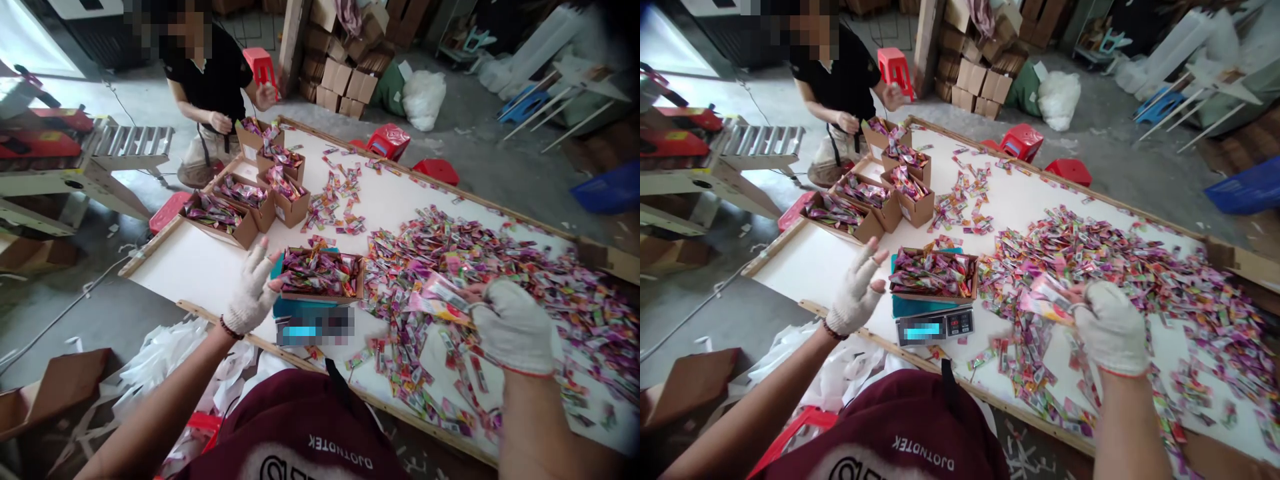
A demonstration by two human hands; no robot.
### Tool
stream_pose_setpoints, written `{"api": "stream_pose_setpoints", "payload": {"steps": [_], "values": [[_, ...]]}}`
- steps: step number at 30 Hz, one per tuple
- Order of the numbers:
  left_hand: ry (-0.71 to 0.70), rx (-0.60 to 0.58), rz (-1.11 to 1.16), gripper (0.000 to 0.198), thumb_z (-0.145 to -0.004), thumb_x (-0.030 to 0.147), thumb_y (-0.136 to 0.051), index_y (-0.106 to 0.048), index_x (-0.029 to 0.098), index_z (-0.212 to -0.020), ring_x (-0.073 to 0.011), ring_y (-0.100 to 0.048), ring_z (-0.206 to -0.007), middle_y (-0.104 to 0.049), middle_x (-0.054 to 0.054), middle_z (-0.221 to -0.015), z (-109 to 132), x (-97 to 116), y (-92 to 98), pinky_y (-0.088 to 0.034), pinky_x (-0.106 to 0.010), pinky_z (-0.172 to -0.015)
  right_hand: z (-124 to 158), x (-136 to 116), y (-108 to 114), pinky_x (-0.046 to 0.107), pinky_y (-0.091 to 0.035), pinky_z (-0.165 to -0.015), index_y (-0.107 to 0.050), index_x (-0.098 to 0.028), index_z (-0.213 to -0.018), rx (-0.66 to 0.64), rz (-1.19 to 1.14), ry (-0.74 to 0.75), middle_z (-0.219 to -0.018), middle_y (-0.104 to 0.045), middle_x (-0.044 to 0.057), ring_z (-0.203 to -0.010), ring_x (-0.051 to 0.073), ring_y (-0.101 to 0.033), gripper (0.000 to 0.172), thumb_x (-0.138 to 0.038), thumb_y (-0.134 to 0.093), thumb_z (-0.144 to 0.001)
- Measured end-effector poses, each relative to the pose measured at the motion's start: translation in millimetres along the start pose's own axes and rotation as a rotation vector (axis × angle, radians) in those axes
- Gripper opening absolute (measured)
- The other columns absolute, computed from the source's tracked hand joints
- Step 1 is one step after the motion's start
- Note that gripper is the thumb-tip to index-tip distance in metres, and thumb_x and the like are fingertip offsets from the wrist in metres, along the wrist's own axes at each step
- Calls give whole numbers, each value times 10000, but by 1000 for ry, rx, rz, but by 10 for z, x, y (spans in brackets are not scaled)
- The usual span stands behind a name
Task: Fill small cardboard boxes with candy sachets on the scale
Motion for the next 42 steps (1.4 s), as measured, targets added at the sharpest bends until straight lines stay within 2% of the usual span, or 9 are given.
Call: {"api": "stream_pose_setpoints", "payload": {"steps": [3, 6, 13, 19, 26, 30, 32, 36, 42], "values": [[152, 140, 57, 527, -1023, 474, -422, -552, 184, -1442, -286, -401, -1473, -367, -182, -1618, 159, -279, 249, -365, -482, -1193, 228, 508, -350, 471, -509, -753, -660, -256, -1018, -197, 193, -162, -1097, -639, 178, -957, 356, -642, 272, -405, -470, -892], [317, 238, 67, 563, -1014, 542, -410, -624, 157, -1365, -294, -421, -1459, -497, -186, -1529, 336, -510, 391, -333, -489, -1215, 302, 508, -584, 482, -516, -926, -608, -195, -1275, -251, 163, -204, -1330, -558, 219, -1161, 377, -604, 472, -424, -510, -874], [496, 226, 149, 598, -1014, 572, -382, -649, 140, -1331, -283, -441, -1444, -533, -181, -1498, 492, -549, 294, -321, -476, -1223, -286, -815, -581, 445, -486, -1060, -608, -160, -1312, -40, -346, 79, -1249, -634, 145, -1196, 290, -603, 464, -363, -565, -897], [487, 234, 227, 588, -1008, 565, -411, -644, 138, -1338, -279, -436, -1448, -523, -187, -1506, 513, -467, 206, -362, -456, -1197, -658, -1957, -732, 397, -464, -1100, -539, -185, -1400, -114, -590, 286, -1329, -612, 132, -1254, 264, -574, 533, -345, -626, -899], [587, 182, 191, 599, -1014, 561, -391, -612, 135, -1373, -294, -431, -1448, -499, -188, -1525, 720, -506, 250, -427, -477, -1148, -758, -2405, -873, 325, -498, -1006, -599, -149, -1344, -198, -593, 360, -1211, -643, 116, -1121, 232, -624, 473, -262, -661, -889], [488, 169, 176, 545, -1020, 517, -395, -610, 155, -1365, -278, -455, -1432, -519, -181, -1506, 537, -361, 183, -401, -474, -1171, -768, -2471, -936, 314, -494, -987, -667, -174, -1169, -267, -557, 355, -1178, -677, 97, -1085, 218, -636, 278, -238, -631, -901], [317, 43, 130, 503, -1010, 499, -421, -635, 175, -1332, -269, -514, -1378, -573, -174, -1447, 275, -129, 37, -418, -460, -1156, -752, -2495, -965, 294, -491, -965, -673, -185, -1117, -300, -499, 365, -1154, -696, 84, -1064, 202, -645, 226, -195, -575, -914], [28, -431, -160, 553, -882, 619, -576, -756, 122, -1046, -373, -648, -1113, -710, -234, -1101, -136, 359, -494, -448, -555, -1062, -624, -2431, -1132, 293, -491, -857, -694, -202, -1051, -430, -127, 427, -1070, -720, 99, -999, 214, -660, 245, -155, -492, -921], [4, -638, -451, 529, -620, 653, -777, -799, 171, -838, -480, -632, -983, -722, -207, -797, -181, 430, -949, -80, -790, -1090, -395, -2176, -1335, 292, -504, -891, -686, -193, -1116, -502, -12, 438, -1124, -717, 107, -1020, 210, -670, 292, -135, -497, -901]]}}
Point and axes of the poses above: each hand's wrist, its own z-axis away from the middle knuckle, its own y-axis out of the back of the hand, x = y × z, the point moved 6 cm from there along -z, towards the middle knuckle
